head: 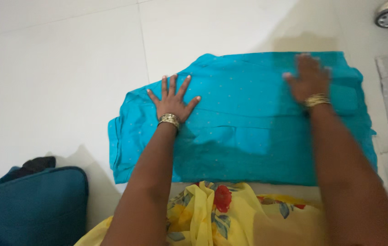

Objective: The person folds a teal shirt by first buttoning the cuffs, then folding the sleeves and the body of the shirt inward multiple times until it is a neat rectangle.

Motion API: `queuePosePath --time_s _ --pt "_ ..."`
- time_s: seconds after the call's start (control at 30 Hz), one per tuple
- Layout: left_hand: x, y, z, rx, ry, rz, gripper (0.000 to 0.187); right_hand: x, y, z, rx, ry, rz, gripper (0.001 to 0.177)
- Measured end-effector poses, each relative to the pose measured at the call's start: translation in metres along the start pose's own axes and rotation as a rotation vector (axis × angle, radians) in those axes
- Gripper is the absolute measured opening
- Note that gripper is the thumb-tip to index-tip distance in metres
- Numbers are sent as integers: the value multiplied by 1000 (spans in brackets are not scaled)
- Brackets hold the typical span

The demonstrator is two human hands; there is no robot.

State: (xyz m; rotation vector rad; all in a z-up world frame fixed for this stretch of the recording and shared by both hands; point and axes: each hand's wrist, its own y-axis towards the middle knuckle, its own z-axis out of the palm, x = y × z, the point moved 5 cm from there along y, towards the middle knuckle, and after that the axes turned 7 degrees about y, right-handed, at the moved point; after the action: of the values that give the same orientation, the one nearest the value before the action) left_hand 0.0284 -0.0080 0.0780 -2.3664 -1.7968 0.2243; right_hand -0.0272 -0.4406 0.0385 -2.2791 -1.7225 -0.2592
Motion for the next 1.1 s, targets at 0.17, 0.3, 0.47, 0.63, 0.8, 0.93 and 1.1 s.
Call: queuePosePath --time_s 0.17,0.3,0.47,0.63,0.8,0.93,1.1 --pt "3 1 3 22 -5 -15 84 -56 -10 -13 -26 -75 273 85" --pt "2 2 1 27 1 -15 84 18 -35 17 -77 55 -79 94" --pt "1 3 1 47 20 -26 85 128 -91 72 81 21 -429 85" --pt "4 5 3 16 17 0 85 99 -74 43 36 -44 -415 81" --pt "21 11 26 -10 -117 116 77 74 -71 27 -8 -15 -325 80" --pt "78 -8 28 -198 -332 343 46 73 -69 30 -11 -11 -332 80" --pt "135 -76 11 -44 -243 405 25 72 -69 31 -49 1 -346 80"
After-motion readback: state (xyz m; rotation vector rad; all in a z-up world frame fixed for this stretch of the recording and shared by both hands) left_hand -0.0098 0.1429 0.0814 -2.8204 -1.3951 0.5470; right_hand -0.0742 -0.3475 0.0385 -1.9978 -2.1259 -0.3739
